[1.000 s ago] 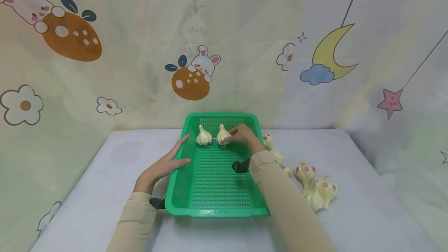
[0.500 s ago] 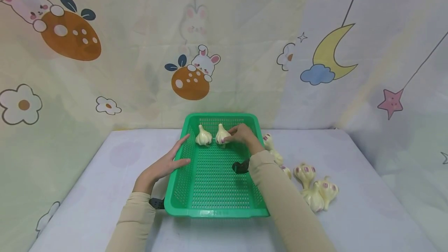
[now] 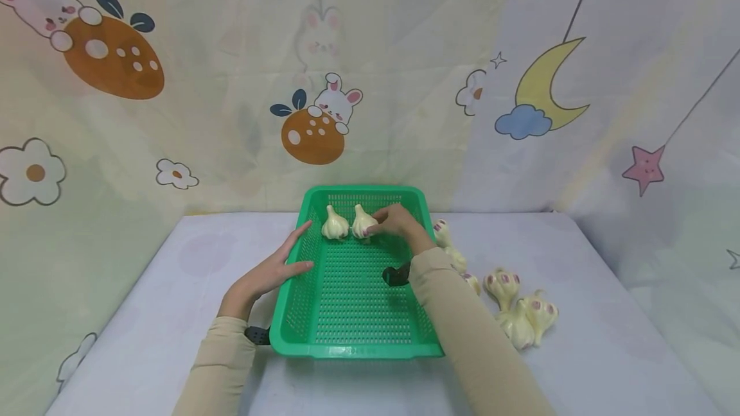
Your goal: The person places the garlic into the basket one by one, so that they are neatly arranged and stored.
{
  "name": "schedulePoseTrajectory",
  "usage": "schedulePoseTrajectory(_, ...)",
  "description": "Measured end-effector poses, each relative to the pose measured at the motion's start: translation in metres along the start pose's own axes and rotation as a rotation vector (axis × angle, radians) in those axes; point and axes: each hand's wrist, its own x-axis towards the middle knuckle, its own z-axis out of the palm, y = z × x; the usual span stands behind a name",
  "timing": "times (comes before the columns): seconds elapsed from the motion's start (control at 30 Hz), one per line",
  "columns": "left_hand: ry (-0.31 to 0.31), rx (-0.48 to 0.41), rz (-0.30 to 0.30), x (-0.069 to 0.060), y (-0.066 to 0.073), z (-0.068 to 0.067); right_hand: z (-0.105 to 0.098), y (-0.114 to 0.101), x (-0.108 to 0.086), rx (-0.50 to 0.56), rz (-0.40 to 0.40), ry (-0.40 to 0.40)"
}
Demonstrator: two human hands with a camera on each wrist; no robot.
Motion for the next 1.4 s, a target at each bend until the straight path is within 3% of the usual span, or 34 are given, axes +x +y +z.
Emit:
schedulePoseTrajectory(0.27, 0.005, -0.012, 0.008, 0.001, -0.001, -0.001, 0.002, -0.001, 0.002, -0.015, 0.025, 0.029)
schedulePoseTrajectory(0.8, 0.010, 0.006, 0.027, 0.001, 0.000, -0.003, 0.003, -0.010, 0.000, -0.026, 0.001, 0.035)
schedulePoseTrajectory(1.4, -0.006, -0.025, -0.002, 0.000, -0.002, -0.001, 0.003, -0.006, 0.000, 0.007, -0.009, 0.043)
